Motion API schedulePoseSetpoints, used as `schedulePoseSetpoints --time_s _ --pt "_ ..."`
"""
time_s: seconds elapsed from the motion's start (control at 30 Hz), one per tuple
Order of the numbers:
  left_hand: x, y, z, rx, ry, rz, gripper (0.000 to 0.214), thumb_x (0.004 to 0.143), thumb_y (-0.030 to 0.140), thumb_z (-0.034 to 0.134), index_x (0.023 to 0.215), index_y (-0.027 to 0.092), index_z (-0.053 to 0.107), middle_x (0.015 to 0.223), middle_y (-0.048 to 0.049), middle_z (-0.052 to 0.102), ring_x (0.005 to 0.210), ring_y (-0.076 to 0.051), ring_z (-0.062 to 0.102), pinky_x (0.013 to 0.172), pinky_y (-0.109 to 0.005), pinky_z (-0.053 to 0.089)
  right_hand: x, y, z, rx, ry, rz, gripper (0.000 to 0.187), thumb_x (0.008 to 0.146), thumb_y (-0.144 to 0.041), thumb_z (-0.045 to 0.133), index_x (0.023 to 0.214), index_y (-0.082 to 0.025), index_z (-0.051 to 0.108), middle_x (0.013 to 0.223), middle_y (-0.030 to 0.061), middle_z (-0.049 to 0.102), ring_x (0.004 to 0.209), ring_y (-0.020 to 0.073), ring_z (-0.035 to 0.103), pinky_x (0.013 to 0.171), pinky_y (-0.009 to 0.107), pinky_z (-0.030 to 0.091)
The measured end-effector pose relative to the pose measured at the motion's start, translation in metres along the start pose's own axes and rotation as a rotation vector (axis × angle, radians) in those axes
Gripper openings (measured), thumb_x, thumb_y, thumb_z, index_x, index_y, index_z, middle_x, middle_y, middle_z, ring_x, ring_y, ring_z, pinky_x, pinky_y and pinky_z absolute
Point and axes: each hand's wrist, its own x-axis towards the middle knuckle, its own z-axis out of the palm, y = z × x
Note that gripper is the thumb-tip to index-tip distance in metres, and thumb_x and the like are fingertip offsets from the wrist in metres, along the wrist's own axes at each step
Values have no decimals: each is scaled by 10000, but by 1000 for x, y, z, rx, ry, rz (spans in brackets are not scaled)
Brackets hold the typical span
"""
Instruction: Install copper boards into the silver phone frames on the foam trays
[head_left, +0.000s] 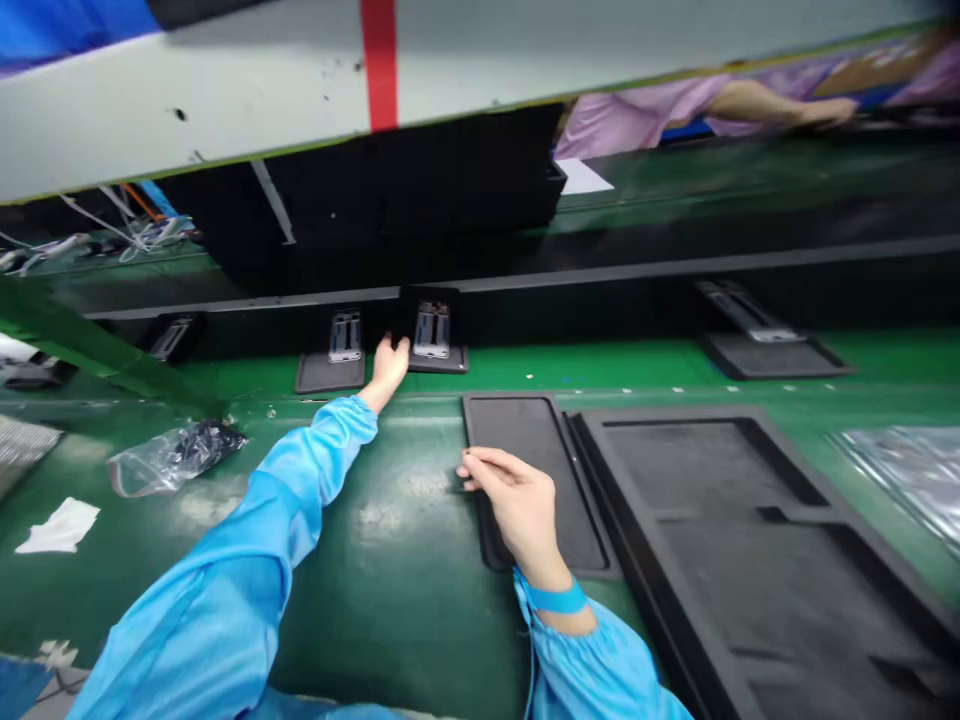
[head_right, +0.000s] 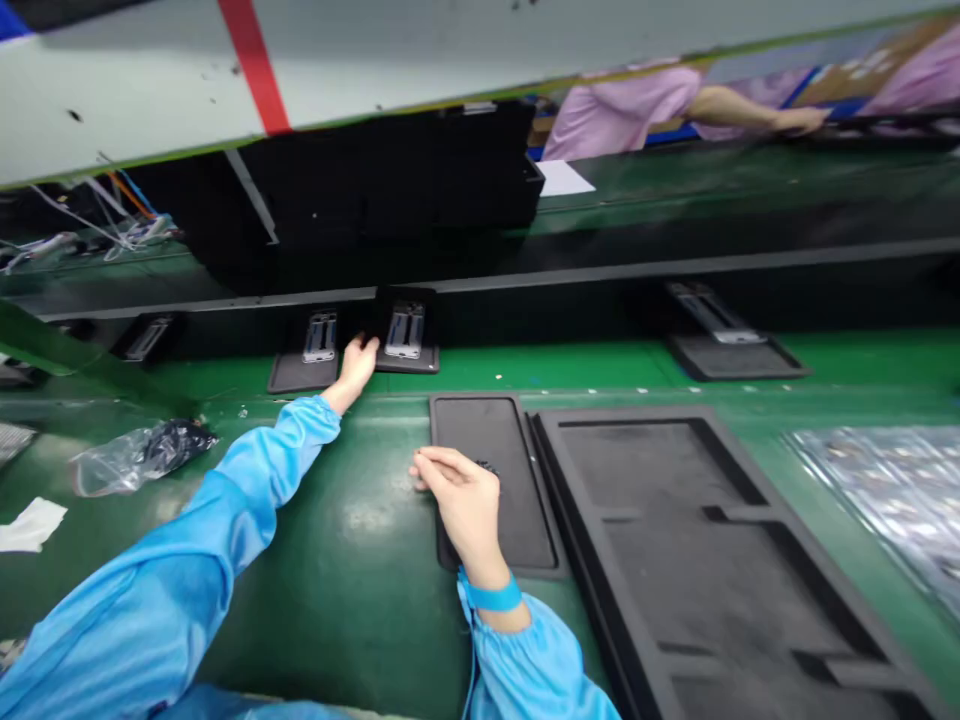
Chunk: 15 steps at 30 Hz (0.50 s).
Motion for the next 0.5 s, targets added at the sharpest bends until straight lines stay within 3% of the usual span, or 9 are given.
schedulePoseSetpoints --time_s 0.07,0.17,0.3,0.4,0.5 --pt "5 1 -22 107 17 41 406 1010 363 674 1370 185 614 1435 -130 597 1257 -291 625 1053 -529 552 0 0 0 11 13 -41 298 676 -429 904 805 -176 814 791 86 796 642 222 766 572 333 658" --pt "16 -2 -77 287 90 41 455 1010 348 671 1431 205 575 1523 -137 529 1332 -314 575 1100 -558 516 0 0 1 15 29 -71 258 697 -403 888 807 -182 815 875 81 796 659 198 764 583 309 644" --pt "26 -13 -149 513 162 -67 433 1003 375 684 1373 165 604 1401 -136 608 1214 -289 645 1010 -514 576 -3 3 2 33 26 -64 265 717 -395 880 848 -178 801 847 81 795 687 196 770 620 301 641" --pt "24 -24 -173 622 157 -101 402 1008 380 678 1342 164 621 1352 -126 636 1166 -270 665 976 -489 593 -4 7 3 97 5 -49 364 715 -419 895 951 -174 765 836 78 797 697 201 776 639 312 652" --pt "21 -27 -174 668 164 -91 392 1010 380 675 1336 167 624 1342 -120 641 1154 -264 670 969 -482 597 -3 9 3 153 -23 -52 446 710 -427 907 1033 -170 738 907 85 799 707 190 773 640 310 654"
